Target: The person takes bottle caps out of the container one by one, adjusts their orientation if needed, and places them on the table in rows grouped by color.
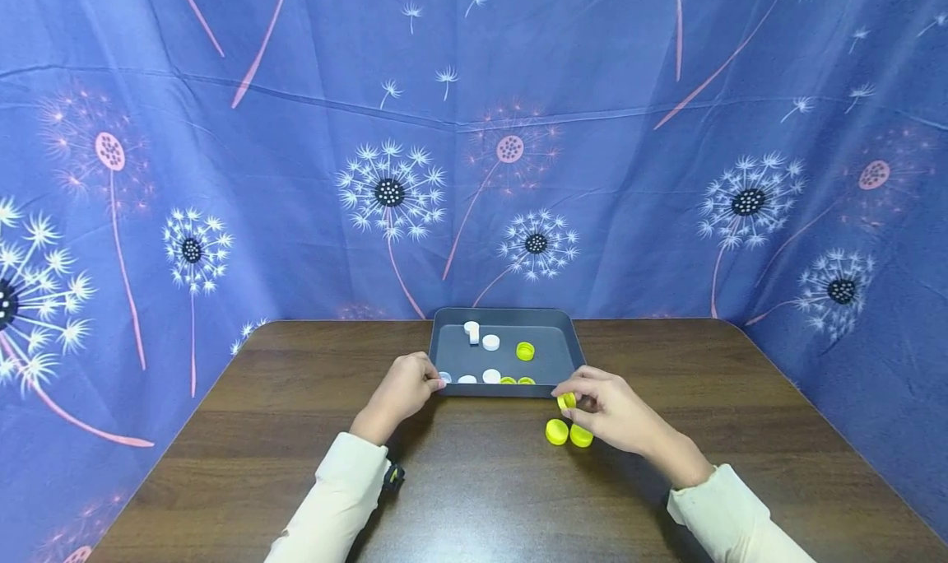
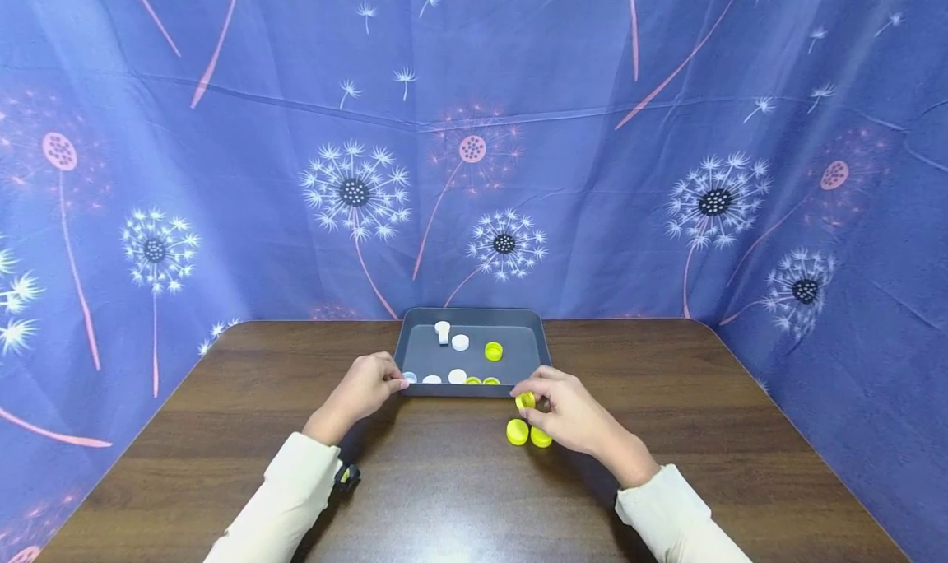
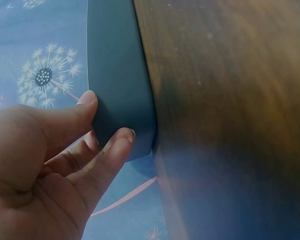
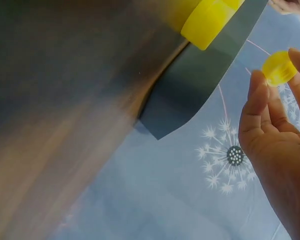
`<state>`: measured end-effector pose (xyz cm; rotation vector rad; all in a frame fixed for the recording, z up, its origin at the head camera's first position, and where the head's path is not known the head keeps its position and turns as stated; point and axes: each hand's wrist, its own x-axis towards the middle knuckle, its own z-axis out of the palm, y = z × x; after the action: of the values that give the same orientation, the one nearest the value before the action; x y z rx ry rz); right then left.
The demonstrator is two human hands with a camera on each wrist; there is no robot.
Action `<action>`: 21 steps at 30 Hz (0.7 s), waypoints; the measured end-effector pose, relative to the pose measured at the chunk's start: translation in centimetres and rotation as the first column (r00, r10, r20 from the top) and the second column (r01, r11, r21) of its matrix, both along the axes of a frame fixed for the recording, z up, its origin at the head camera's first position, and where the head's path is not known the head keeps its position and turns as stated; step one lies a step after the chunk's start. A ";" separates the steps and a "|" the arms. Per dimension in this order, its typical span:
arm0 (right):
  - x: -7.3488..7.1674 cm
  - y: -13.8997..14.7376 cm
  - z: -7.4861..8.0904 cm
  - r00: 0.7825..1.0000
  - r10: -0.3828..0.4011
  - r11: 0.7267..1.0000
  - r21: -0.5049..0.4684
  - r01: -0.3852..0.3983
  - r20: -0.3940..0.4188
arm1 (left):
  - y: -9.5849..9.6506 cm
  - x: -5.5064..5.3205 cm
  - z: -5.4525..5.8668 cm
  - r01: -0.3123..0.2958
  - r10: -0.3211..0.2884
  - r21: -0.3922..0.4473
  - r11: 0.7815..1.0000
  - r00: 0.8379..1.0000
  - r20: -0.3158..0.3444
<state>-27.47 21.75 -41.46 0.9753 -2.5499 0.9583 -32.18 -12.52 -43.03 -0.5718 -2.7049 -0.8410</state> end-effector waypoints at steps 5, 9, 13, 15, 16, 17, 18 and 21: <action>1.3 0.4 -0.1 0.998 -0.015 1.000 -0.002 0.015 0.068 | -0.1 -0.1 0.0 0.013 -0.013 -0.002 1.000 1.000 -0.022; 2.1 0.7 -0.2 0.991 -0.005 1.000 -0.008 0.006 0.131 | -0.2 -0.1 -0.1 0.015 -0.015 -0.007 1.000 1.000 -0.028; 2.8 1.1 -0.4 0.986 0.017 1.000 -0.011 -0.016 0.167 | -0.2 0.0 -0.1 0.012 -0.013 -0.010 1.000 1.000 -0.028; 3.1 1.3 -0.6 0.984 0.040 0.999 -0.009 -0.039 0.175 | -0.2 0.0 0.0 0.013 -0.013 -0.012 1.000 1.000 -0.028; 3.2 1.4 -0.6 0.984 0.049 0.999 -0.001 -0.049 0.173 | -0.1 0.0 0.0 0.013 -0.013 -0.012 1.000 0.999 -0.029; 3.4 1.5 -0.7 0.984 0.061 0.998 0.007 -0.063 0.166 | -0.1 0.0 0.1 0.012 -0.013 -0.015 1.000 0.999 -0.030; 3.5 1.6 -0.7 0.983 0.074 0.997 0.014 -0.077 0.166 | -0.1 0.0 0.1 0.012 -0.013 -0.013 1.000 0.999 -0.030; 3.8 1.6 -0.8 0.983 0.101 0.993 0.040 -0.109 0.154 | -0.1 0.0 0.1 0.010 -0.011 -0.008 1.000 1.000 -0.026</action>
<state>-23.71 23.39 -42.23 1.0997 -2.6804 1.0417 -32.23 -12.61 -42.96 -0.5949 -2.6851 -0.8206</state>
